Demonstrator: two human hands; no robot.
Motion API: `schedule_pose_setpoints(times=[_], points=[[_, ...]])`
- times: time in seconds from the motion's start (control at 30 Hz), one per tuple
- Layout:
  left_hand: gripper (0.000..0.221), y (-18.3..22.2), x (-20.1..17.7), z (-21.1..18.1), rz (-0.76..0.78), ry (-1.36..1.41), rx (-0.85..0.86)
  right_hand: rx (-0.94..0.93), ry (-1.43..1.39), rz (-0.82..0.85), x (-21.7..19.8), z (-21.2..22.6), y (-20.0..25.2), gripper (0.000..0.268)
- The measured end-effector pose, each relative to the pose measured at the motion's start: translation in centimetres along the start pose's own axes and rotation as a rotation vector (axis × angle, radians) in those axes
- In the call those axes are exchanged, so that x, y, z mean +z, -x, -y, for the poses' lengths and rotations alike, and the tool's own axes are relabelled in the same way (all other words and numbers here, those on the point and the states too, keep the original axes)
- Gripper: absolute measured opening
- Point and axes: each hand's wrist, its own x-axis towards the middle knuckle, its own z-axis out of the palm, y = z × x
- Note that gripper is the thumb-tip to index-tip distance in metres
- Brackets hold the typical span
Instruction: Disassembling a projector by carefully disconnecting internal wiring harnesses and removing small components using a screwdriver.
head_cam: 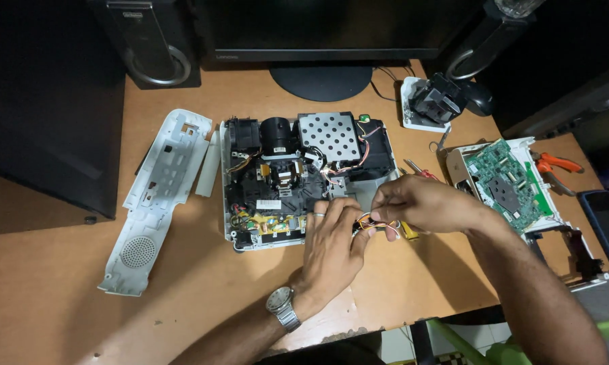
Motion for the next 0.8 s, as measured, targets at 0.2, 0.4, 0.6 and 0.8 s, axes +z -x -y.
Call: schedule_pose_setpoints(times=[0.2, 0.4, 0.6, 0.8], points=[[0.008, -0.1, 0.0, -0.2, -0.076, -0.028, 0.054, 0.006, -0.113, 0.08, -0.2, -0.5, 0.2, 0.018], [0.016, -0.1, 0.4, 0.0, -0.152, -0.061, 0.081, -0.023, -0.117, 0.167, -0.5, -5.0, -2.0, 0.024], [0.023, -0.4, 0.1, -1.0, -0.098, -0.083, -0.044, -0.118, -0.263, 0.201, 0.0, -5.1, -1.5, 0.021], [0.028, -0.6, 0.2, -0.8, -0.122, -0.106, -0.019, -0.283, -0.335, -0.087, 2.6, -6.5, -0.5, 0.013]])
